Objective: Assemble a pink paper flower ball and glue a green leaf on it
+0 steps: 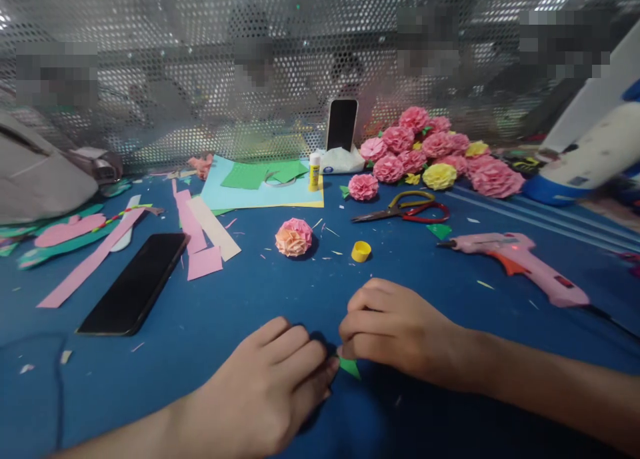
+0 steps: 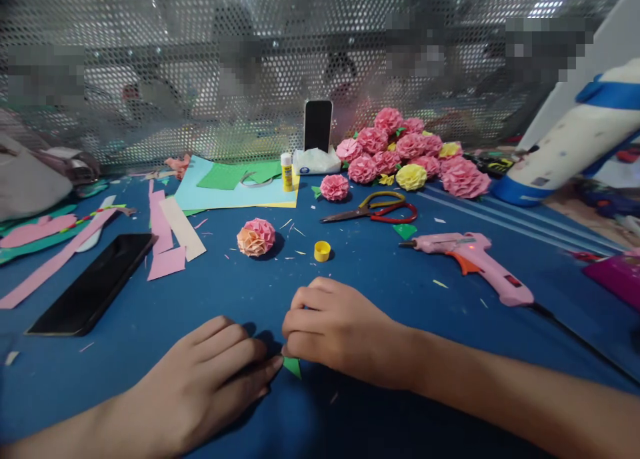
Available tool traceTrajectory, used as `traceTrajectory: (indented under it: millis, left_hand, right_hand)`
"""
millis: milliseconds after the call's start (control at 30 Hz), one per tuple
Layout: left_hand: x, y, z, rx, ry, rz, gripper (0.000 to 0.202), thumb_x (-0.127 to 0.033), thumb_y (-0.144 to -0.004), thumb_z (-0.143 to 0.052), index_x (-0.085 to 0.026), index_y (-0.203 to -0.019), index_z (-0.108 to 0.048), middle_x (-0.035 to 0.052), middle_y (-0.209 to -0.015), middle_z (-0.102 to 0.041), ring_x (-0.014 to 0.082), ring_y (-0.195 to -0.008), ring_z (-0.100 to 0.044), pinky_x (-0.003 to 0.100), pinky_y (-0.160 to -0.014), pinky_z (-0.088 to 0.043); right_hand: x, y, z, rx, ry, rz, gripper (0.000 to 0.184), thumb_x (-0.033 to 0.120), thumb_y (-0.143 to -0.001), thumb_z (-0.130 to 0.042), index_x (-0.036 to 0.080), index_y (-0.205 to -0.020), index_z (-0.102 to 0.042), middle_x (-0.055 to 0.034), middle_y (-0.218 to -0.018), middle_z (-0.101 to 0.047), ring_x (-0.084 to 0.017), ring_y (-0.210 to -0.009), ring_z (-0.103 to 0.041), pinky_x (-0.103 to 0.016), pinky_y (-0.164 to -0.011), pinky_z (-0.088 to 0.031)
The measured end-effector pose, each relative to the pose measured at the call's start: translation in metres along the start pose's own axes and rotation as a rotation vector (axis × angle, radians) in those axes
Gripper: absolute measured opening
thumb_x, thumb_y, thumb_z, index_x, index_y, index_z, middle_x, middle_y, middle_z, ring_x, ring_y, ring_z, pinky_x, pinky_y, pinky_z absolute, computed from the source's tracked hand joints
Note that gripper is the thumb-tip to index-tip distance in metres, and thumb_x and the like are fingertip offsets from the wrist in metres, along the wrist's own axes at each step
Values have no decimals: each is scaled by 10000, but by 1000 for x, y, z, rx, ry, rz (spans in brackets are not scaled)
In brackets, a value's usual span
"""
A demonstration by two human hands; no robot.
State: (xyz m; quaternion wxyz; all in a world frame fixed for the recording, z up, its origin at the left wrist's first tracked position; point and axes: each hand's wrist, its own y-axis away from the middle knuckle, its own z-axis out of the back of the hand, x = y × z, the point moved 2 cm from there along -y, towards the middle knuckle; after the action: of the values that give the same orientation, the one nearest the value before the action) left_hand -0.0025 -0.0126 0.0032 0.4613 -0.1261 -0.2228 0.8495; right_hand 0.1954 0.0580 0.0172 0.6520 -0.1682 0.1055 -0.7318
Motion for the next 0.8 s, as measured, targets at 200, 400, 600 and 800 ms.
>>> traceTrajectory:
  millis: [200,400,600,800]
  left_hand:
    - [4,2,2,-37,1,29,163,-198,-960,-583,-131,-1071,-682,30,-828,-704,171,-699,-575,339,-620,-393]
    - [3,4,0,3,6,26,154,-171,-958,-571,-105,-1043,-681,35,-853,-698,177,-714,-576,344,-621,-393]
    - [-3,1,-2,-27,14,-21,151,-148,-935,-591,-134,-817,-685,17,-799,-678,170,-690,-522,341,-646,-388]
    - [-4,-3,0,-24,20,-31,150,-130,-928,-590,-124,-807,-678,18,-806,-688,165,-696,-536,333,-688,-416]
  right_hand:
    - [-5,-1,7,92,-25,47,308,186,-1072,-371,192,-926,-642,7,-992,-706,-153,-915,-526,-336,-790,-325]
    - [-1,5,11,133,-75,-58,117,213,-979,-535,205,-945,-647,-16,-1044,-660,-201,-968,-495,-372,-862,-315]
    - [16,8,8,91,49,-76,261,172,-1013,-384,172,-969,-641,-47,-978,-650,-215,-894,-475,-411,-834,-291]
    - [17,5,11,96,36,-108,225,178,-996,-417,177,-924,-631,-39,-949,-637,-216,-873,-453,-407,-769,-285]
